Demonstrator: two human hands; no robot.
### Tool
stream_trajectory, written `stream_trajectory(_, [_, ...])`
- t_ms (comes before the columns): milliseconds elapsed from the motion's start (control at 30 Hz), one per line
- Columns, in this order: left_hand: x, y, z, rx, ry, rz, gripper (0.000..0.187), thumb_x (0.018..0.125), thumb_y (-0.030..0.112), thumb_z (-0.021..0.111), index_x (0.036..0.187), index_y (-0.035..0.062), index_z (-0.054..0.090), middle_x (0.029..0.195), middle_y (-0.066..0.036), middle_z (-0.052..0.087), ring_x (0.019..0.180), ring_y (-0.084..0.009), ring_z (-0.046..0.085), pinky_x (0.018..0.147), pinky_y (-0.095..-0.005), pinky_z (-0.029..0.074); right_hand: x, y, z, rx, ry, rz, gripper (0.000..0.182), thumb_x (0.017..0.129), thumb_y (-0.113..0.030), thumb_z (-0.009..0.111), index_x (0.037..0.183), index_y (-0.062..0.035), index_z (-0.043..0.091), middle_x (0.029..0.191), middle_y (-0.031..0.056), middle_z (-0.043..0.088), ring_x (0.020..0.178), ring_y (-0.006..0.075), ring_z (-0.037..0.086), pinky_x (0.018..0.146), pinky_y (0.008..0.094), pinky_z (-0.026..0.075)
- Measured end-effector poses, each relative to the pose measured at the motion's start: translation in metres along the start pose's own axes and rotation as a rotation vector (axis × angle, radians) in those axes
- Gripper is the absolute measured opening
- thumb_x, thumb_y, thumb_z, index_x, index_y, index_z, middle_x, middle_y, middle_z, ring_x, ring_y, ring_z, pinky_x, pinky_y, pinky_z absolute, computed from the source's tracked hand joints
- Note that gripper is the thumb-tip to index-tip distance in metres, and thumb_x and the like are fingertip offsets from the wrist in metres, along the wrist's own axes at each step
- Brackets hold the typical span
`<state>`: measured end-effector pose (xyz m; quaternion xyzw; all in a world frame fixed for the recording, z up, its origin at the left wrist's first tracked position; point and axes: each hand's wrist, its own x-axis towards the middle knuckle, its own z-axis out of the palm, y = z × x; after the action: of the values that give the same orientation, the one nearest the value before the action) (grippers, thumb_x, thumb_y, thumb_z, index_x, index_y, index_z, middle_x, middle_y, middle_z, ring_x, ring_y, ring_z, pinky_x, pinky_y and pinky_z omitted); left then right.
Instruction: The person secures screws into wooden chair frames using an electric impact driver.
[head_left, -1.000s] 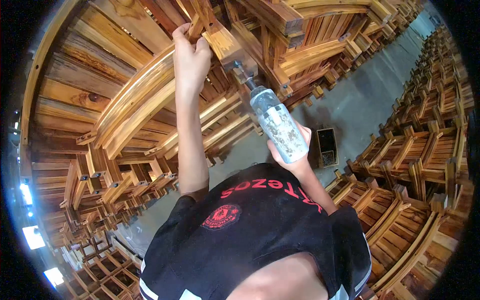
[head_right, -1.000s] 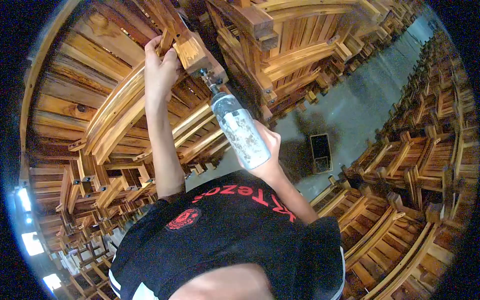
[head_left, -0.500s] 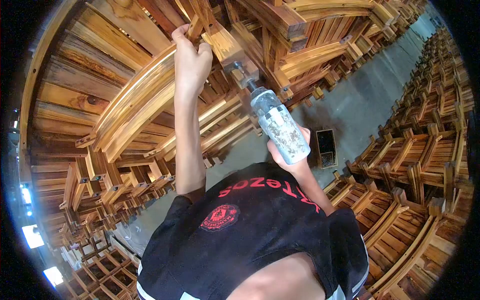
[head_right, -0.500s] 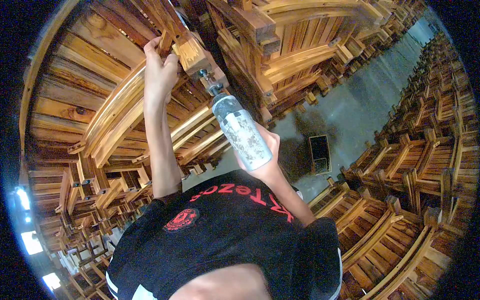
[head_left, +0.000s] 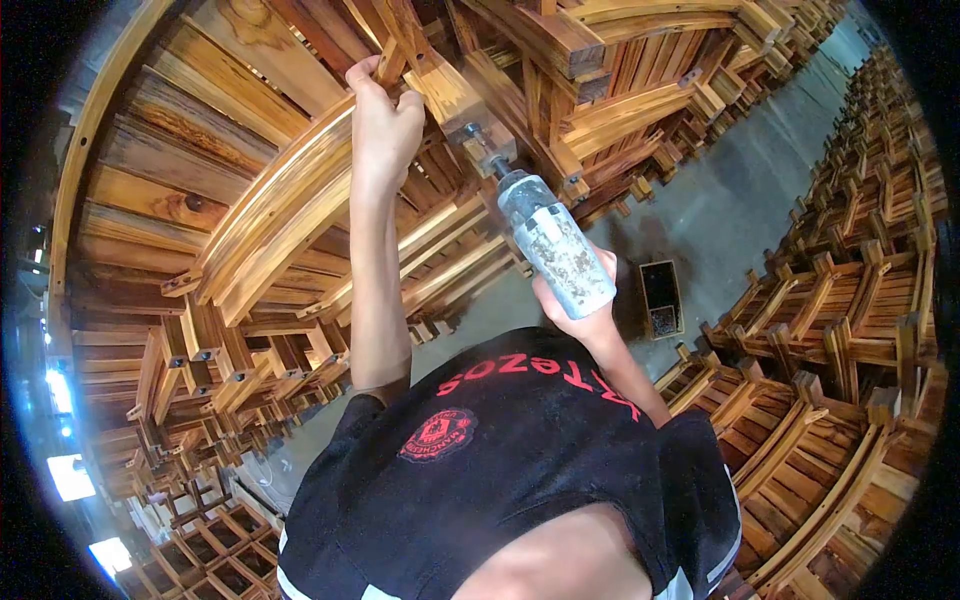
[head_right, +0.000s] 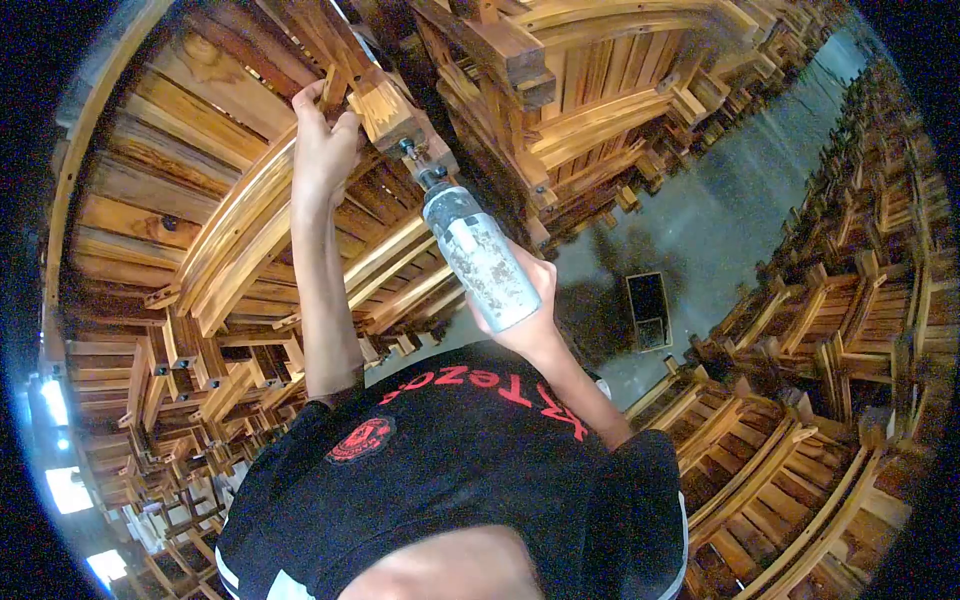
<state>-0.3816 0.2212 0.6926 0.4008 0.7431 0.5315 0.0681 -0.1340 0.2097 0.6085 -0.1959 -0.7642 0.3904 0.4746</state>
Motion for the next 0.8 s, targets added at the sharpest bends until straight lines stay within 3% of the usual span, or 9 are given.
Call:
stream_trajectory(167, [-0.001,0.004,0.0,-0.045,-0.021,-0.045,0.044,0.081,0.002,0.047,0.121,-0.0038,0.028,0.091,-0.015,0.057,0.069,-0.0152,0.054,0.064,-0.0278,0.046,0.001,-0.002,0.0,-0.003,0.014,-0.034,0.036,0.061,-0.003,0.066,0.097,0.0044,0.061,0.08,0.0144,0.065,0.069,0.0243,0.066,0.068,0.0286,0.051])
stream_trajectory(367, [-0.004,0.01,-0.001,-0.112,-0.039,-0.056,0.042,0.083,0.0,0.045,0.121,-0.0018,0.029,0.088,-0.012,0.054,0.059,-0.0116,0.05,0.051,-0.0256,0.043,0.001,-0.002,0.001,0.068,0.022,-0.005,0.037,0.062,-0.002,0.066,0.098,0.0052,0.061,0.081,0.0154,0.065,0.069,0.0238,0.066,0.067,0.0283,0.051])
stream_trajectory(467, [-0.005,0.012,0.001,-0.165,-0.024,-0.08,0.042,0.083,0.0,0.045,0.121,0.0001,0.028,0.085,-0.01,0.053,0.055,-0.0089,0.047,0.045,-0.0231,0.039,0.002,-0.003,0.009,0.126,0.104,0.041,0.028,0.058,-0.006,0.063,0.086,-0.0011,0.064,0.075,0.0118,0.063,0.063,0.0285,0.061,0.062,0.0323,0.049])
stream_trajectory(700, [-0.005,0.011,-0.002,-0.31,-0.056,-0.113,0.041,0.085,0.001,0.046,0.123,0.0026,0.027,0.082,-0.006,0.051,0.054,-0.0063,0.044,0.042,-0.0215,0.036,0.007,0.004,0.012,0.147,0.119,0.005,0.033,0.059,-0.004,0.064,0.091,0.0023,0.063,0.078,0.015,0.063,0.065,0.0277,0.063,0.065,0.0301,0.05])
stream_trajectory(800, [-0.019,0.019,-0.011,-0.504,-0.088,-0.159,0.042,0.089,0.002,0.043,0.129,0.0048,0.031,0.074,0.0,0.046,0.051,-0.0043,0.038,0.04,-0.0191,0.029,0.007,0.003,0.007,0.127,0.079,0.012,0.033,0.059,-0.004,0.065,0.091,0.0031,0.062,0.078,0.0151,0.063,0.066,0.0275,0.064,0.065,0.0299,0.05])
